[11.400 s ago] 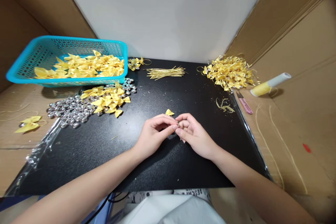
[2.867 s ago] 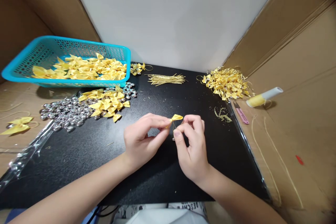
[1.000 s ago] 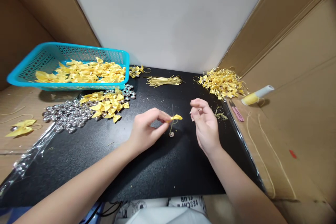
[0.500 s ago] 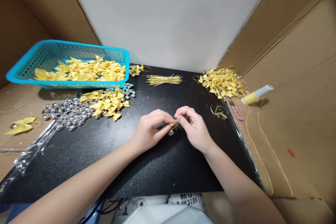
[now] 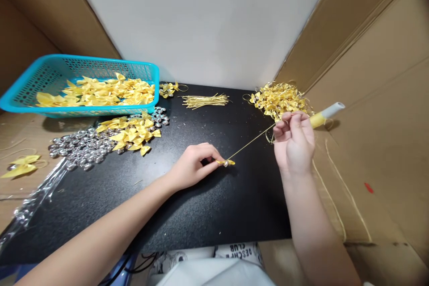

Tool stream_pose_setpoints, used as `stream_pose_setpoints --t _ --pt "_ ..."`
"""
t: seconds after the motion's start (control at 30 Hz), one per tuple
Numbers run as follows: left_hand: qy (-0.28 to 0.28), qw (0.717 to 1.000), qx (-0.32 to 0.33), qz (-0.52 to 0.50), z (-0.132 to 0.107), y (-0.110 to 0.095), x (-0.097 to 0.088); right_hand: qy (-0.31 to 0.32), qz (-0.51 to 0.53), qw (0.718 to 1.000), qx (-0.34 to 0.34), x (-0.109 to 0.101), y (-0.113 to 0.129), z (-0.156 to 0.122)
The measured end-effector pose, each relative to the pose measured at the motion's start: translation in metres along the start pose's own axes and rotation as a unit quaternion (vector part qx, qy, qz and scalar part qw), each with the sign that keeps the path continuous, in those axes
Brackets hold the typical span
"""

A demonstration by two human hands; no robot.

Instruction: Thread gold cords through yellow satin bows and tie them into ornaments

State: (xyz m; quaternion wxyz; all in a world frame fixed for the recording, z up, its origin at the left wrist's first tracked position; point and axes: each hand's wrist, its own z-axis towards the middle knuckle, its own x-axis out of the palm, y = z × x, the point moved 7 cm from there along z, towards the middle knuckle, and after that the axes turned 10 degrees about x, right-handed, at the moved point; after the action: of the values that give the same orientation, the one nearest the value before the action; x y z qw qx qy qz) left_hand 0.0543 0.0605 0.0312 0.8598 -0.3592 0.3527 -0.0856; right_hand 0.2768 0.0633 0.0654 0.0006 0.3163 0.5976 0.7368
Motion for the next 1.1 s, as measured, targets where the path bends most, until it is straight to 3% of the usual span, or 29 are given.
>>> stream_pose_setpoints --t 0.1,0.17,0.33,0.5,0.57,0.7,0.9,0.97,1.1 --pt "-0.001 0.996 -0.073 -0.051 -0.004 0.009 0.004 0.013 0.003 1.000 0.005 0.003 -0.005 -0.002" --pt "-0.024 0.981 -0.128 -0.146 -0.007 0.017 0.008 0.021 0.010 1.000 0.013 0.006 -0.010 -0.003" --pt "-0.082 0.891 -0.198 -0.400 -0.012 0.022 0.026 0.017 0.017 0.999 0.023 0.005 -0.017 0.000" --pt "-0.126 0.841 -0.246 -0.466 -0.016 0.026 0.035 0.002 0.015 0.999 0.028 0.002 -0.023 0.002" --pt "-0.133 0.845 -0.251 -0.454 -0.017 0.028 0.035 0.018 0.016 0.999 0.034 0.005 -0.024 0.000" --pt "-0.128 0.882 -0.235 -0.387 -0.016 0.028 0.029 0.069 0.019 0.996 0.055 0.018 -0.021 -0.003" --pt "-0.089 0.926 -0.162 -0.330 -0.012 0.010 0.023 0.118 0.008 0.990 0.077 0.044 -0.001 0.000" --pt "-0.083 0.919 -0.160 -0.350 -0.013 0.007 0.025 0.144 -0.003 0.987 0.070 0.057 0.008 -0.004" --pt "-0.072 0.875 -0.194 -0.438 -0.015 0.011 0.034 0.163 -0.039 0.985 0.046 0.078 0.015 -0.011"
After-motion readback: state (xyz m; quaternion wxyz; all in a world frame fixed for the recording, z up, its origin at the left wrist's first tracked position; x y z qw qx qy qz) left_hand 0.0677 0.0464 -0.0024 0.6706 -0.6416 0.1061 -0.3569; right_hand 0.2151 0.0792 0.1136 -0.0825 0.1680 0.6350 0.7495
